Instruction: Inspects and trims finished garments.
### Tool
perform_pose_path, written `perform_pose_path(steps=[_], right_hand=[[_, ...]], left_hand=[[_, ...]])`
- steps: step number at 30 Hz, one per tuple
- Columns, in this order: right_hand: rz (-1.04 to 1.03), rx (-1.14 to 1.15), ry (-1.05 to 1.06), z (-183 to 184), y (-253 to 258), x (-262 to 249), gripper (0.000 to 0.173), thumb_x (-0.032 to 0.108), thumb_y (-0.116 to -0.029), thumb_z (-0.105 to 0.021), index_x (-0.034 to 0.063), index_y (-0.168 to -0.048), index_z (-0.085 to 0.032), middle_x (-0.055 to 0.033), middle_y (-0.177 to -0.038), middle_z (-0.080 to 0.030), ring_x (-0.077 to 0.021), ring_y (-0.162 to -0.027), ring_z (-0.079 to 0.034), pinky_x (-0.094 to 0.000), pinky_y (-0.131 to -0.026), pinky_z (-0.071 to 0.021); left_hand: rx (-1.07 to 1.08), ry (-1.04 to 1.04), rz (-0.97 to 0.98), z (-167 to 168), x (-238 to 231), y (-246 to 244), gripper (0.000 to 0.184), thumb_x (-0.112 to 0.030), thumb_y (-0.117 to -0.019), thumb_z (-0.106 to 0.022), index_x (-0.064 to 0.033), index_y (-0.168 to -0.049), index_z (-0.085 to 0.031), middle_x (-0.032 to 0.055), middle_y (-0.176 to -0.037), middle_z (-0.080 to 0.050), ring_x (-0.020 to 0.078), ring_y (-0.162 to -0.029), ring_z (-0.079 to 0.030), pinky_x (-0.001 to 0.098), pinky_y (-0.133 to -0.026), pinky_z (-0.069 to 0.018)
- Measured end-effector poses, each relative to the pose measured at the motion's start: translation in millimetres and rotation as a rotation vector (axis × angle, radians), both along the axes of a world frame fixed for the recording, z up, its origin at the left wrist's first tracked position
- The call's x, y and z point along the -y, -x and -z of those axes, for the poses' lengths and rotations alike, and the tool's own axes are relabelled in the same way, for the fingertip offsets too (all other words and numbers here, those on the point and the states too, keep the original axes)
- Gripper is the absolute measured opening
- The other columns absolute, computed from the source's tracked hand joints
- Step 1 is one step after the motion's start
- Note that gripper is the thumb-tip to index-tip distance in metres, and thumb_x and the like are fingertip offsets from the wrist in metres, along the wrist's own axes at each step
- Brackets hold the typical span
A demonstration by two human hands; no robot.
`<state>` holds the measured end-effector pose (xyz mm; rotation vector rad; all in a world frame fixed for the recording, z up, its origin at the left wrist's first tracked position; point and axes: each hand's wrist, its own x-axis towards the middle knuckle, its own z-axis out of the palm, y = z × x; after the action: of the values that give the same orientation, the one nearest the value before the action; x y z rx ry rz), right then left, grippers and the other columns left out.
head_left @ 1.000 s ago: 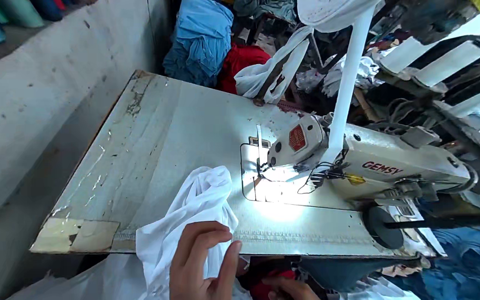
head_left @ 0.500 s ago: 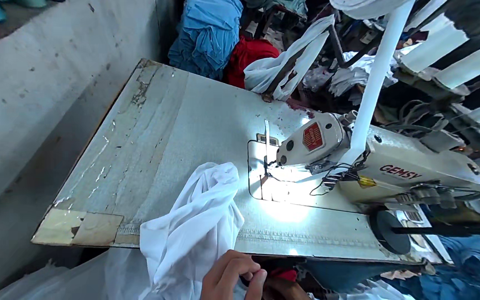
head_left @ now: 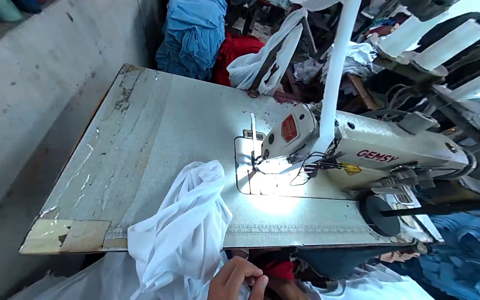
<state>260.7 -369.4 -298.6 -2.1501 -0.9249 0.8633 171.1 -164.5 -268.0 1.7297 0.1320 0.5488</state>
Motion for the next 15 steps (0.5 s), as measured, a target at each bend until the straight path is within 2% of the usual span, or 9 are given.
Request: perform_pose_path(steps=[5, 12, 15], right_hand=[[0.008, -0.015, 0.025, 3, -1, 7, 0.027, 0.019, -0.1001, -0.064, 0.0035, -0.120, -0.073, -0.0137, -0.103, -0.076, -0.0245, -0.094, -0.074, -0.0490, -0.089, -0.0588], [0.014, -0.013, -0.005, 8, 1, 10, 0.024, 0.018, -0.0986, -0.066, 0.0030, -0.116, -0.073, -0.0135, -0.100, -0.075, -0.0242, -0.090, -0.074, -0.0481, -0.085, -0.0594], [0.003, -0.015, -0.009, 9, 2, 13, 0.025, 0.017, -0.0983, -0.066, 0.0035, -0.118, -0.073, -0.0132, -0.102, -0.076, -0.0244, -0.093, -0.074, -0.0489, -0.087, -0.0591]], left_hand=[[-0.034, -0.022, 0.023, 1, 5, -2, 0.012, -0.014, -0.0968, -0.070, -0.0023, -0.099, -0.072, 0.0062, -0.093, -0.071, 0.0092, -0.085, -0.069, 0.0254, -0.079, -0.0607], [-0.061, -0.041, 0.048, 2, 12, 1, 0.013, -0.015, -0.0974, -0.069, -0.0024, -0.099, -0.072, 0.0060, -0.094, -0.071, 0.0088, -0.086, -0.069, 0.0251, -0.079, -0.0610], [-0.088, -0.048, 0.057, 3, 16, 4, 0.013, -0.015, -0.0974, -0.069, -0.0024, -0.100, -0.072, 0.0057, -0.095, -0.072, 0.0089, -0.086, -0.070, 0.0254, -0.080, -0.0612]])
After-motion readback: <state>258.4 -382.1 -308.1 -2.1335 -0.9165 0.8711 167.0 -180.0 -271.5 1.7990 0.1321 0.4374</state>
